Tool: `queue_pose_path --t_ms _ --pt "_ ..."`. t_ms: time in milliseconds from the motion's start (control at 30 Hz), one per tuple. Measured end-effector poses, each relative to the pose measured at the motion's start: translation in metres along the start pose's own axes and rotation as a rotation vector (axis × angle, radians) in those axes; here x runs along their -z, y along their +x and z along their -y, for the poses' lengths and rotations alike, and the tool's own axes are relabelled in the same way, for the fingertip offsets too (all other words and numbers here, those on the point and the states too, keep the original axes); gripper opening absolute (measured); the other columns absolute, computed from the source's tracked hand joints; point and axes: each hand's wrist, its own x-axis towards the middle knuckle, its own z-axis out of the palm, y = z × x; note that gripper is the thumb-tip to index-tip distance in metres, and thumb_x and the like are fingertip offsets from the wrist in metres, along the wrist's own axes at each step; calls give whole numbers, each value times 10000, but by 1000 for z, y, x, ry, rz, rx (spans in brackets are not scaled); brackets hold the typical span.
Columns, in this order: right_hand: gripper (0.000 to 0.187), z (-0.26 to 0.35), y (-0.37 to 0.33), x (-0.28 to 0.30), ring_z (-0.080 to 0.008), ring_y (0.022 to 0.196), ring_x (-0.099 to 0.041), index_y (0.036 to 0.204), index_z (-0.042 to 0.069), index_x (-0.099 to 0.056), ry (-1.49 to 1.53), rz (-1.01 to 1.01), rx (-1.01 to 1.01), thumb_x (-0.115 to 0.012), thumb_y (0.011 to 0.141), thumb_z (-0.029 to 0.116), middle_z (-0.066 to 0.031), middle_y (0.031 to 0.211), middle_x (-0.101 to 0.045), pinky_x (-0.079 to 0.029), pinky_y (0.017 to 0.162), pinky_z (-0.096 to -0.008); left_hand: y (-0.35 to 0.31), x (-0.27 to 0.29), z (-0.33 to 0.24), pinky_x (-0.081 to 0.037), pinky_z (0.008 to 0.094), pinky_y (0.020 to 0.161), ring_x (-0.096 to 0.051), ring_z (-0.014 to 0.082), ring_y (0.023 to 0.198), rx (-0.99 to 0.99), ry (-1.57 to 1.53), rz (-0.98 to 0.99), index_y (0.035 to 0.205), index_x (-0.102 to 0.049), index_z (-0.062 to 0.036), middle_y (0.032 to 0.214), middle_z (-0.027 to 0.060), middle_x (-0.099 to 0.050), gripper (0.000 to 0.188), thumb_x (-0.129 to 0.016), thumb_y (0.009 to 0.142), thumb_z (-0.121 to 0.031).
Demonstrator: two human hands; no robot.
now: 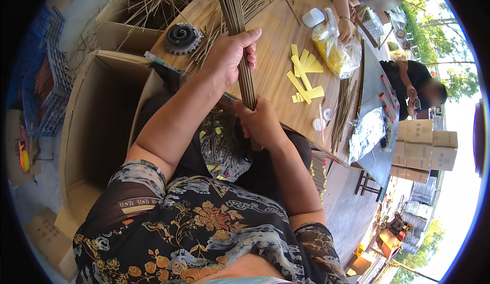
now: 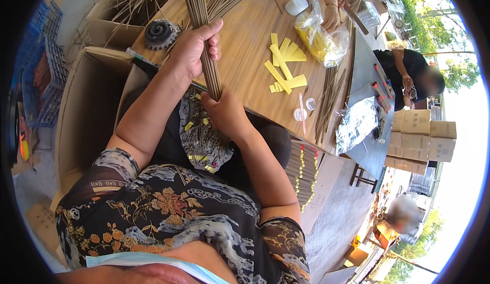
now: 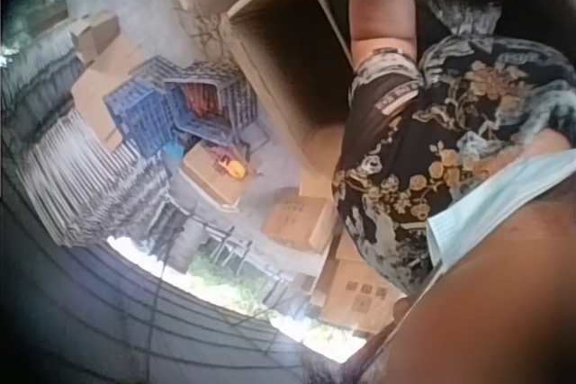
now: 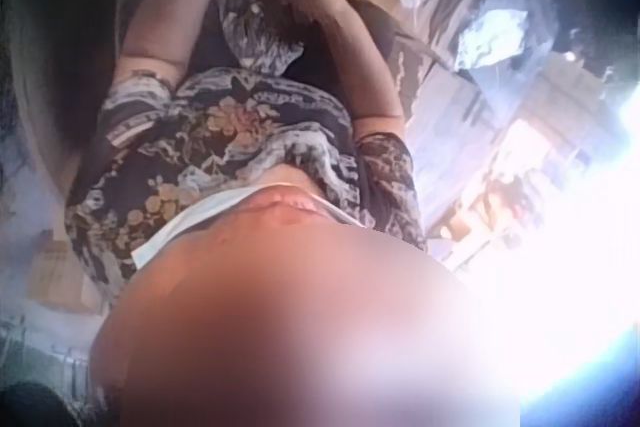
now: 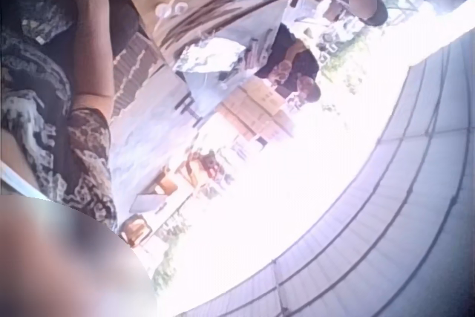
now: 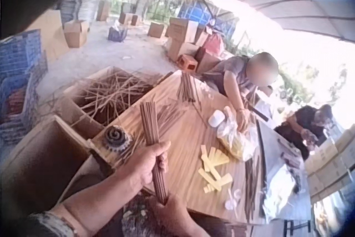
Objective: The person gathers thin sticks, aligns them into bundles, and secures the ends with yellow paper and a small amount of adhesive. The person repeatedly forms bundles and places them into a cardboard box.
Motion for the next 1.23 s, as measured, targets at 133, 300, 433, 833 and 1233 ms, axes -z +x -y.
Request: queue_pose_path --t_ms 133,300,433,833,1233 --pt "234 -16 10 -6 -104 384 -449 777 19 -426 -407 -257 139 -547 838 209 -29 517 -458 -359 350 -268 1 2 -2 -385 235 432 -441 86 438 -27 59 -108 702 -503 -93 539 -20 -479 204 -634 791 -223" --pt "225 -3 -9 10 -87 371 -428 754 37 -428 532 391 -33 -551 835 207 -8 530 -451 -341 332 -250 9 14 -8 -385 237 443 -441 104 451 140 -324 343 673 -500 -91 543 -15 -475 216 -646 781 -207" --pt "230 7 -8 4 -177 401 -502 752 33 -428 -28 52 30 -559 825 209 -57 539 -493 -397 368 -302 8 9 -3 -386 241 445 -444 108 454 41 -160 94 667 -502 -89 545 -10 -478 211 -648 779 -192" --pt "230 -7 -11 -3 -239 465 -532 784 -1 -437 -311 -30 69 -574 806 183 -118 555 -514 -455 457 -351 23 34 -40 -355 209 442 -407 80 464 -79 -229 45 667 -460 -92 551 -19 -441 237 -617 810 -197" --pt "243 -20 -14 -7 -289 643 -625 840 35 -486 -692 -275 242 -572 822 262 -153 734 -632 -499 561 -372 25 30 -41 -380 227 449 -418 90 466 -154 -22 -120 707 -464 -103 550 -11 -460 218 -633 794 -212"
